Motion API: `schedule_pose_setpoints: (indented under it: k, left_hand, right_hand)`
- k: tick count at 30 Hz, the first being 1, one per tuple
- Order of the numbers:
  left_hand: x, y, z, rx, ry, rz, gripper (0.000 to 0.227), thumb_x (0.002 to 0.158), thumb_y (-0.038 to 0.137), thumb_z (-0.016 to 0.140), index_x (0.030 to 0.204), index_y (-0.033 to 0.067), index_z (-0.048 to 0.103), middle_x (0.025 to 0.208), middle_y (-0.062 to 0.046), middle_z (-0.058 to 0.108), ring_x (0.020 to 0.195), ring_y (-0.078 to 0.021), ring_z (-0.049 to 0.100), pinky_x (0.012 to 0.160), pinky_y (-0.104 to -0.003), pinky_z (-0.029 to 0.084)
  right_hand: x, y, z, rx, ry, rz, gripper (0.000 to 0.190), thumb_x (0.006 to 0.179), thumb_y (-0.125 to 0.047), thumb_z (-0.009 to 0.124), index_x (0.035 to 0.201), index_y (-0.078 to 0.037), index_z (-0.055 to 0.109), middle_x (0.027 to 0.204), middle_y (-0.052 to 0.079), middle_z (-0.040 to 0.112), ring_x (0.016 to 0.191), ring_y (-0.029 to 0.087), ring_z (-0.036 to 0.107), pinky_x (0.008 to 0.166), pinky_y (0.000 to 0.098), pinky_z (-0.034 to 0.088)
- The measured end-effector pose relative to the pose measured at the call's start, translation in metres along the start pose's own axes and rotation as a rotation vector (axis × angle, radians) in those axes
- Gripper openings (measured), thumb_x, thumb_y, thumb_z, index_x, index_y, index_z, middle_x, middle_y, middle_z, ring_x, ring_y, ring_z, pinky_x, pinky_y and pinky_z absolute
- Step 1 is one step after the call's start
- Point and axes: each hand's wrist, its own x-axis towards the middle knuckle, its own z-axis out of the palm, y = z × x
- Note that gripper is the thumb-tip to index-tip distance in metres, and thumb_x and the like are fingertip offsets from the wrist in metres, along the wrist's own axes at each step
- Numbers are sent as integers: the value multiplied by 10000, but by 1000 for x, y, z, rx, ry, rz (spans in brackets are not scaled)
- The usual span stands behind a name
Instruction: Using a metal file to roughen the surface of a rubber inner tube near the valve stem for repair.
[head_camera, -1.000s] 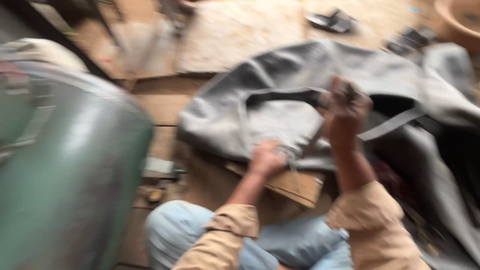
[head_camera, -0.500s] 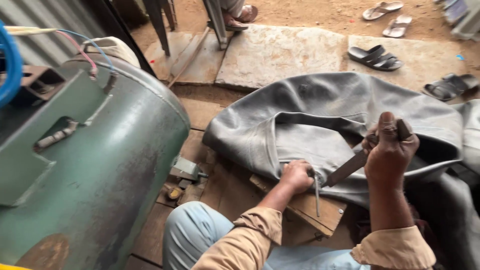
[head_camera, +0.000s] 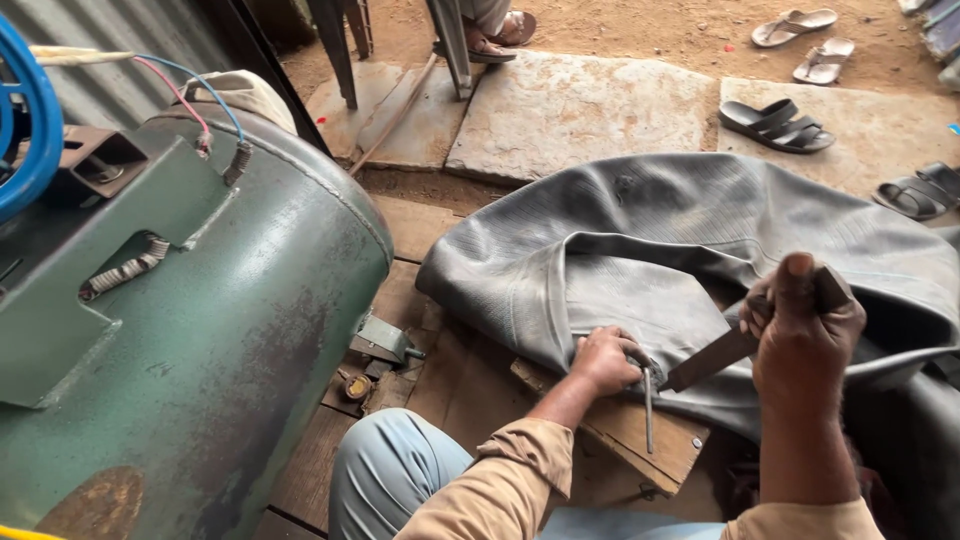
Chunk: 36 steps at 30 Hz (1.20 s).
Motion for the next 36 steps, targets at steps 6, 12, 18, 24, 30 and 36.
schedule_pose_setpoints:
  k: [6,12,18,24,30,36]
  left_hand:
    - [-4,10,-7,-6,-30,-80,225,712,259,807,921,336,833,1249,78,605,1283,-169,466,1130,-364,291]
    - [-4,5,-3,-3,-10,-66,221,710,313,809,928,344,827,1264,82,610,1295,-172,459,1135,-380,292]
    - [8,2,-7,102,-77,-106,313,692,370,810,1005,351,823,1346,55,597,1319,-225,470,1160,-477,297]
    - [2,-7,3,60,-73,-31,256,716,341,752,958,355,835,1304,74,643,1249,-256,527,1081,-446,430]
    - [-6,5,-14,-70,-9,-25,241,702,309,831,938,262,823,1259,46,638,1265,-224,510,1087,-420,361]
    - [-6,8,-18,-105,-8,-26,262,696,280,822,952,224,806,1272,44,627,1274,-215,500,1117,-414,321]
  right_hand:
    - [1,3,-3,37,36,24,449,1123,-410,669,868,-50,585,732,47,589,697,146,581,703,310,518]
    - [-4,24,-25,90,127,-8,437,1144,-420,669,956,-29,621,864,87,642,729,172,598,702,337,529]
    - [-4,21,-44,220,80,-24,732,1141,-657,458,782,-20,507,684,129,541,581,230,518,613,359,487]
    - [-3,-18,-23,175,177,-23,673,1079,-647,417,834,-26,498,693,133,524,563,231,482,568,372,470]
    - [6,-3,-24,130,131,-32,725,1065,-697,379,788,-31,451,657,89,480,518,179,430,531,319,395]
    - [16,1,-17,43,119,-34,795,1039,-770,365,762,-29,446,608,80,444,494,162,404,518,296,376]
